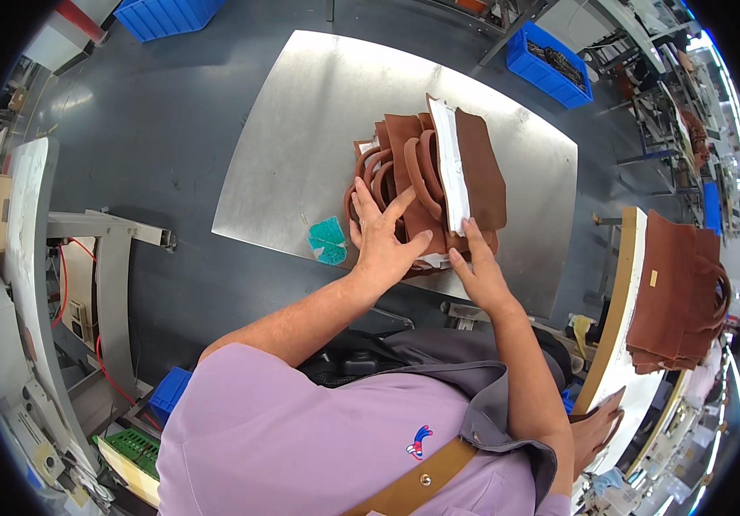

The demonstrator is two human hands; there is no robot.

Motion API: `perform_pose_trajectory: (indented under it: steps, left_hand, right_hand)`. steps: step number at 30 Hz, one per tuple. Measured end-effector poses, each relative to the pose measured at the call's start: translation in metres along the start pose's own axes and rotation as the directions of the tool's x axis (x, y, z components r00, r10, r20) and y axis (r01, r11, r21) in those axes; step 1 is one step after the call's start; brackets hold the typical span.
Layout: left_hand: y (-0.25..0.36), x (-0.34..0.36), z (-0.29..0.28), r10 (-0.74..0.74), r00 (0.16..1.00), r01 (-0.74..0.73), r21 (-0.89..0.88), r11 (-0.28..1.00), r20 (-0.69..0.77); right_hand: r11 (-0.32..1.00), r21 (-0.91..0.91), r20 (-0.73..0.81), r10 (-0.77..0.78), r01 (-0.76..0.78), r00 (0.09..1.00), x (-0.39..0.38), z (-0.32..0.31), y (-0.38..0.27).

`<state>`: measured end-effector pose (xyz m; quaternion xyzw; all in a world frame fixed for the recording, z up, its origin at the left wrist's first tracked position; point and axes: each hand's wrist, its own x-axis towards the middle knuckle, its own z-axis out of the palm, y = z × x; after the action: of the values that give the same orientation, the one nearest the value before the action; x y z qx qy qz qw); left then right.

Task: The person sews brown fabric bags using an industrial sewing machine. They align the fabric under the needle, stitch the edges, and trim excess threads with scissors. The person stacks the finished bags on the table.

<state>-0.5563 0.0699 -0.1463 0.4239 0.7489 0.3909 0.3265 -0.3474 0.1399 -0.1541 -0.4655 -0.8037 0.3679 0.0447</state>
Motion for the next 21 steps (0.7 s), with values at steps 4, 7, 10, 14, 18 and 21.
perform_pose_trajectory:
  steps: [4, 7, 10, 14, 18, 21]
  left_hand:
    - [0.004, -0.002, -0.006, 0.014, 1.0, -0.016, -0.153, 0.988, -0.015]
    - [0.013, -0.001, -0.009, 0.084, 0.996, -0.088, -0.099, 0.991, -0.043]
    - [0.023, -0.001, -0.008, 0.167, 0.984, -0.169, -0.021, 0.985, -0.065]
    - [0.028, 0.003, -0.004, 0.265, 0.962, -0.275, -0.229, 0.934, -0.071]
    - [0.029, 0.002, 0.005, 0.283, 0.956, -0.278, -0.529, 0.801, -0.075]
    - [0.029, -0.001, 0.009, 0.264, 0.958, -0.272, -0.666, 0.694, -0.116]
  right_hand:
    - [1.0, -0.024, 0.027, 0.009, -0.009, 1.0, 0.002, 0.007, -0.006]
    - [0.998, 0.028, 0.047, 0.047, -0.049, 0.998, 0.002, 0.009, -0.002]
    - [0.994, 0.058, 0.07, 0.085, -0.089, 0.994, 0.002, 0.009, -0.002]
    - [0.977, 0.126, 0.133, 0.157, -0.174, 0.979, 0.005, 0.002, -0.004]
    - [1.0, -0.009, -0.093, -0.013, 0.012, 0.996, 0.012, -0.012, -0.018]
    - [0.969, 0.234, -0.156, -0.039, 0.075, 0.987, 0.026, -0.019, -0.061]
